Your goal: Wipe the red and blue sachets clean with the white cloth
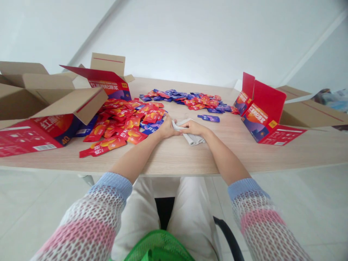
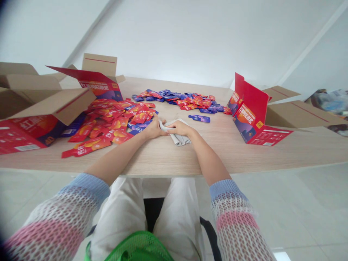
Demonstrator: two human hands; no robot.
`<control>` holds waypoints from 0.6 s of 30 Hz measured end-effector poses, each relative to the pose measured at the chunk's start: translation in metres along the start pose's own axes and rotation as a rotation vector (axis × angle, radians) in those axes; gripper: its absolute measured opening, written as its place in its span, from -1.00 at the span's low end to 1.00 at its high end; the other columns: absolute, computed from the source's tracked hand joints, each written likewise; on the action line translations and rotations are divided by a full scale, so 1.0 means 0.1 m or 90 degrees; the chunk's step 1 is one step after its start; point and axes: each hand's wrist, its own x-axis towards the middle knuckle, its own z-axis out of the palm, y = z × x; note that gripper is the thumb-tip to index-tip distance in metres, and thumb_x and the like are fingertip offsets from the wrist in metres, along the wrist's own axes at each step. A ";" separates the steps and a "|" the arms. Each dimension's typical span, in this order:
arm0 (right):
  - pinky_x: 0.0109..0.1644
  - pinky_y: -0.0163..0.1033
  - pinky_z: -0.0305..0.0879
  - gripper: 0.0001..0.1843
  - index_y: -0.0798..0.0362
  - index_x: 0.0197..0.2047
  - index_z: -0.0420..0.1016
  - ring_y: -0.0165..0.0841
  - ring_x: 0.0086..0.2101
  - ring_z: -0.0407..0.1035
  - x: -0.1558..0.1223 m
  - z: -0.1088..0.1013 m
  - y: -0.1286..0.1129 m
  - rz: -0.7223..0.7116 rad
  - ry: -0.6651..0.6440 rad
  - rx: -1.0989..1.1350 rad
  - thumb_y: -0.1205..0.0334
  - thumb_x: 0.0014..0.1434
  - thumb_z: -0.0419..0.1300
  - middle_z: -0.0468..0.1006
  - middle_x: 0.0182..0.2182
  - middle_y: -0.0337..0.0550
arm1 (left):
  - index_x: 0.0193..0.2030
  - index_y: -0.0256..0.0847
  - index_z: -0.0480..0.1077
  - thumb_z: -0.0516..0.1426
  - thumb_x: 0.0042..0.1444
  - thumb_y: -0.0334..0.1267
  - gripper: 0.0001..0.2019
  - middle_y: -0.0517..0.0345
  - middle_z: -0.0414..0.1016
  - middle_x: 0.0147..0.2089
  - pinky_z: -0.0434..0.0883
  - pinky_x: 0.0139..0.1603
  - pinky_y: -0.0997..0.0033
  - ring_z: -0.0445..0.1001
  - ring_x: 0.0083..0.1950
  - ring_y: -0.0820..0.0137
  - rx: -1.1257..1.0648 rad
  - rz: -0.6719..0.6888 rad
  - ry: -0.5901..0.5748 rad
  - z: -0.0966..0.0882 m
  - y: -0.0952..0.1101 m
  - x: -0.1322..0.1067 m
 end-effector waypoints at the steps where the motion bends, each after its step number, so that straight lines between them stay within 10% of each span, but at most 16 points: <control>1: -0.33 -0.38 0.15 -0.63 0.11 -0.21 0.63 -0.42 -0.43 0.28 0.00 -0.03 0.03 -0.017 -0.020 0.006 0.04 0.00 0.23 0.49 -0.48 -0.31 | 0.34 -0.35 -0.77 0.39 -0.28 -0.17 0.44 -0.32 0.18 0.29 0.22 0.21 0.18 0.26 0.26 0.14 0.000 0.017 -0.008 0.00 0.00 -0.01; 6: -0.36 -0.39 0.17 -0.65 0.12 -0.23 0.63 -0.44 -0.46 0.28 0.02 -0.10 0.20 0.024 -0.034 0.024 0.09 -0.06 0.24 0.49 -0.49 -0.32 | 0.29 -0.38 -0.87 0.36 -0.21 -0.21 0.42 -0.22 0.35 0.19 0.24 0.19 0.25 0.39 0.15 0.25 0.015 0.034 -0.038 -0.01 0.04 -0.04; 10: -0.42 -0.40 0.15 -0.65 0.09 -0.22 0.63 -0.42 -0.48 0.30 -0.02 -0.16 0.34 0.142 0.148 -0.055 0.14 -0.09 0.24 0.46 -0.55 -0.35 | 0.31 -0.48 -0.81 0.36 -0.21 -0.18 0.41 -0.15 0.47 0.08 0.30 0.12 0.27 0.46 0.05 0.21 0.057 0.012 -0.033 -0.03 0.07 -0.03; 18: -0.37 -0.33 0.19 -0.59 -0.03 -0.10 0.61 -0.29 -0.37 0.43 -0.19 -0.26 0.45 0.372 0.347 -0.233 0.04 -0.02 0.20 0.59 -0.38 -0.15 | 0.28 -0.48 -0.86 0.39 -0.27 -0.14 0.47 -0.42 0.12 0.32 -0.13 0.36 0.14 -0.02 0.40 0.11 0.041 0.039 -0.002 -0.02 -0.01 -0.01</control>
